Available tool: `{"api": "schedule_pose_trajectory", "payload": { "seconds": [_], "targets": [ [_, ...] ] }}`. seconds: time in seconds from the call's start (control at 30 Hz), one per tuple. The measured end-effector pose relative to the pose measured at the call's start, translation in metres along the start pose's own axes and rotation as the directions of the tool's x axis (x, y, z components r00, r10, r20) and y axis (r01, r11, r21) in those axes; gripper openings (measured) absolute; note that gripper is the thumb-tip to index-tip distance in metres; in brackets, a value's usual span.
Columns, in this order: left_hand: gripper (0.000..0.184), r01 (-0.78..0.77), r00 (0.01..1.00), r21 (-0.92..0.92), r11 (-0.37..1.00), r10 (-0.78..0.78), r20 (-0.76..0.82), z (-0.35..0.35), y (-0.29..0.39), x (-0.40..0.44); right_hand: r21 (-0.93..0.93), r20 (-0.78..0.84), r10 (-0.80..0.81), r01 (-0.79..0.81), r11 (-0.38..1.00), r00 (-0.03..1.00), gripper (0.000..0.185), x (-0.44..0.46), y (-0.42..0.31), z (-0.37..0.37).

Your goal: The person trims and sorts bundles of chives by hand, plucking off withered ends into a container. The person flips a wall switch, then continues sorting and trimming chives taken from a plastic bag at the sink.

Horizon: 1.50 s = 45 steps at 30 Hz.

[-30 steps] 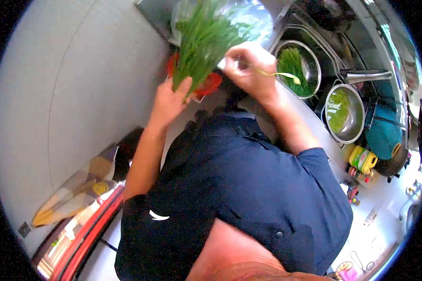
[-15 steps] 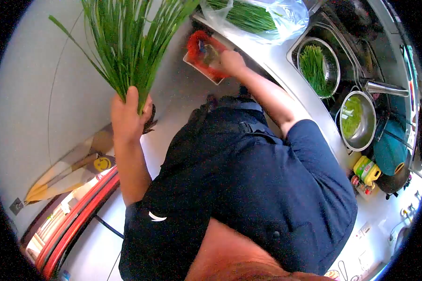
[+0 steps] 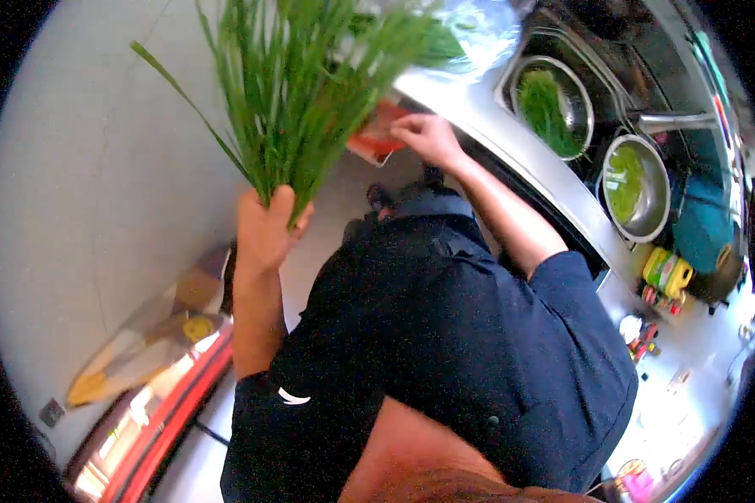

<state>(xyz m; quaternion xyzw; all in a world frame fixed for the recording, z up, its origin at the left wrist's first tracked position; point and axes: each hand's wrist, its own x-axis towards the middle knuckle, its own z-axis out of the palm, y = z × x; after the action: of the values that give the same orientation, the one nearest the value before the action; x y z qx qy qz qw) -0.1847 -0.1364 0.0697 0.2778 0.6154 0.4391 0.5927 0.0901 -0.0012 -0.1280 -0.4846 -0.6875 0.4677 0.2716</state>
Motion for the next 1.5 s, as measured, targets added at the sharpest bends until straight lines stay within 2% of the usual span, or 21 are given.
{"api": "schedule_pose_trajectory", "payload": {
  "seconds": [0.07, 0.1, 0.17, 0.2, 0.23, 0.27, 0.37, 0.4, 0.43, 0.47, 0.63, 0.77, 0.87, 0.9, 0.93, 1.0, 1.03, 1.2, 1.27, 1.4, 1.5],
  "targets": [
    [0.024, -0.025, 0.995, 0.010, 1.000, 0.024, 0.099, 0.031, 0.007, 0.008, 0.253, -0.032, 0.140, -0.127, 0.959, 0.990, 0.030, -0.032, -0.040, -0.040],
    [0.024, -0.030, 0.974, 0.018, 0.999, 0.025, 0.224, 0.035, 0.002, 0.017, 0.374, -0.120, 0.145, -0.090, 0.923, 0.982, 0.028, -0.045, -0.041, -0.050],
    [0.025, -0.042, 0.924, 0.037, 0.998, 0.025, 0.381, 0.053, -0.004, 0.028, 0.397, -0.230, 0.186, -0.083, 0.914, 0.955, 0.026, -0.070, -0.057, -0.086],
    [0.025, 0.016, 0.932, 0.061, 0.998, -0.037, 0.360, 0.066, -0.008, 0.031, 0.431, -0.295, 0.224, -0.080, 0.899, 0.929, 0.024, -0.081, -0.065, -0.105],
    [0.026, 0.074, 0.936, 0.087, 0.993, -0.099, 0.337, 0.080, -0.010, 0.034, 0.441, -0.402, 0.161, 0.036, 0.897, 0.901, 0.021, -0.091, -0.071, -0.121],
    [0.026, 0.068, 0.924, 0.106, 0.992, -0.102, 0.369, 0.093, -0.013, 0.039, 0.441, -0.414, 0.217, -0.014, 0.898, 0.884, 0.020, -0.101, -0.076, -0.141],
    [0.035, 0.060, 0.910, 0.123, 0.991, -0.105, 0.400, 0.125, -0.022, 0.053, 0.521, -0.537, 0.234, 0.101, 0.847, 0.810, 0.022, -0.129, -0.062, -0.183],
    [0.033, 0.068, 0.848, 0.114, 0.991, -0.118, 0.517, 0.126, -0.028, 0.064, 0.525, -0.570, 0.234, 0.130, 0.841, 0.787, 0.023, -0.138, -0.059, -0.195],
    [0.030, 0.082, 0.771, 0.105, 0.991, -0.130, 0.623, 0.133, -0.033, 0.071, 0.500, -0.599, 0.245, 0.117, 0.858, 0.763, 0.023, -0.148, -0.057, -0.208],
    [0.030, 0.085, 0.764, 0.121, 0.989, -0.142, 0.630, 0.142, -0.038, 0.071, 0.479, -0.622, 0.258, 0.099, 0.872, 0.739, 0.023, -0.158, -0.056, -0.221],
    [0.033, 0.098, 0.816, 0.264, 0.960, -0.229, 0.531, 0.182, -0.050, 0.080, 0.327, -0.770, 0.218, 0.078, 0.942, 0.600, 0.016, -0.207, -0.043, -0.291],
    [0.033, 0.079, 0.813, 0.313, 0.947, -0.243, 0.529, 0.212, -0.052, 0.078, 0.083, -0.830, -0.038, 0.191, 0.978, 0.556, 0.013, -0.222, -0.048, -0.340],
    [0.033, 0.090, 0.828, 0.382, 0.920, -0.282, 0.484, 0.229, -0.052, 0.071, -0.167, -0.803, -0.236, 0.174, 0.971, 0.547, 0.010, -0.218, -0.061, -0.362],
    [0.036, 0.048, 0.843, 0.346, 0.937, -0.223, 0.488, 0.239, -0.054, 0.067, -0.248, -0.781, -0.310, 0.186, 0.951, 0.542, 0.011, -0.216, -0.065, -0.367],
    [0.040, 0.003, 0.856, 0.308, 0.951, -0.162, 0.491, 0.244, -0.055, 0.066, -0.244, -0.782, -0.306, 0.185, 0.952, 0.543, 0.011, -0.214, -0.070, -0.371],
    [0.041, 0.005, 0.817, 0.309, 0.951, -0.182, 0.548, 0.243, -0.053, 0.072, -0.370, -0.682, -0.464, 0.280, 0.886, 0.565, 0.013, -0.208, -0.079, -0.375],
    [0.042, 0.009, 0.771, 0.310, 0.951, -0.204, 0.603, 0.241, -0.051, 0.074, -0.386, -0.667, -0.459, 0.255, 0.887, 0.587, 0.014, -0.206, -0.085, -0.375],
    [0.041, 0.022, 0.743, 0.339, 0.940, -0.243, 0.624, 0.241, -0.038, 0.077, -0.520, -0.610, -0.509, 0.178, 0.836, 0.608, 0.013, -0.192, -0.092, -0.377],
    [0.041, 0.022, 0.721, 0.339, 0.941, -0.250, 0.646, 0.238, -0.039, 0.079, -0.685, -0.486, -0.610, 0.160, 0.711, 0.625, 0.012, -0.187, -0.093, -0.382],
    [0.039, 0.007, 0.723, 0.315, 0.949, -0.223, 0.654, 0.231, -0.043, 0.083, -0.712, -0.441, -0.595, 0.141, 0.688, 0.672, 0.014, -0.175, -0.091, -0.380],
    [0.038, -0.010, 0.693, 0.310, 0.951, -0.217, 0.688, 0.226, -0.044, 0.090, -0.665, -0.485, -0.524, 0.094, 0.741, 0.700, 0.016, -0.169, -0.092, -0.376]
  ]
}}
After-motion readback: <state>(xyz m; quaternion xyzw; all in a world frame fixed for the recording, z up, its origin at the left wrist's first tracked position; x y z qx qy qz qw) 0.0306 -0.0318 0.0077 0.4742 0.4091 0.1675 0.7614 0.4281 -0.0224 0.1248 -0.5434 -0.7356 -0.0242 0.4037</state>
